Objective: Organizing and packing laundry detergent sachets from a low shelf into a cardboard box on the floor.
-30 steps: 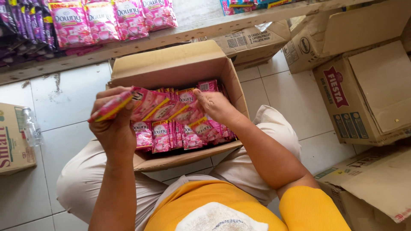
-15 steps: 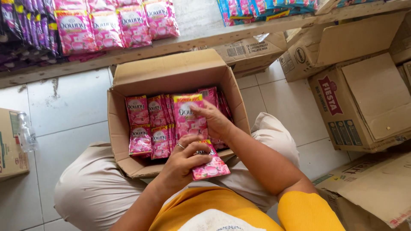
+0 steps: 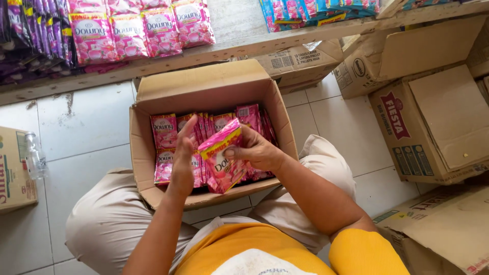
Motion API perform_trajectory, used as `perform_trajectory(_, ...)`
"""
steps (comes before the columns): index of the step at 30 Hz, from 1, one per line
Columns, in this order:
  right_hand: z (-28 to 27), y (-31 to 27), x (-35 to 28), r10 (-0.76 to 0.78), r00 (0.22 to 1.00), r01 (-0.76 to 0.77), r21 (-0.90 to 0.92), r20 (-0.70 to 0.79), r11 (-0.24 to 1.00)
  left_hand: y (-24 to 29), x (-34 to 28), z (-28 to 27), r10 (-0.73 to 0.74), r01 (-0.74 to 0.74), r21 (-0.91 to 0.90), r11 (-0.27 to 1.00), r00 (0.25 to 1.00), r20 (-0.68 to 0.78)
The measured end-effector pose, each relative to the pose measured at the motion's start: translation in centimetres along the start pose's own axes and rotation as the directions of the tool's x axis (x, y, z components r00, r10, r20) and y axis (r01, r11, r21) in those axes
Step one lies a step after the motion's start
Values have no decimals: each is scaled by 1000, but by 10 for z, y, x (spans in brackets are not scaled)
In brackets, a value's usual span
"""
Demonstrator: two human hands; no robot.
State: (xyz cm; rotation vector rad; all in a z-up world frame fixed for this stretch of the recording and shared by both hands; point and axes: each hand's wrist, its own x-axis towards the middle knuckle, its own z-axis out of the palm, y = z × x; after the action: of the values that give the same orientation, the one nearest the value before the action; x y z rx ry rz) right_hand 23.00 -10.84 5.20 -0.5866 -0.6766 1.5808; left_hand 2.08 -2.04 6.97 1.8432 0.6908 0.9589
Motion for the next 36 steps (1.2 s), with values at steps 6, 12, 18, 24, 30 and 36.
perform_trajectory(6,-10,6,10,-46,998,40,-177,-35,983,-74,3,37,-369,591,-749,299,796,480)
perform_trajectory(12,5,6,20,-200,969,135,-364,-146,921,-76,-12,47,-470,605,-772,194,748,468)
perform_trajectory(18,14,-1,23,-284,953,184,-545,-105,818,-97,-29,57,-431,617,-508,601,786,444)
perform_trajectory(24,26,-46,8,-181,983,35,-940,-29,340,-113,-28,43,-443,524,-695,493,838,318)
perform_trajectory(30,-41,-41,25,-120,837,-477,-821,-533,314,-82,-19,-26,-357,344,-773,533,920,163)
perform_trajectory(36,-128,73,30,276,586,-802,-497,-762,331,-72,-43,-65,-317,246,-812,529,945,80)
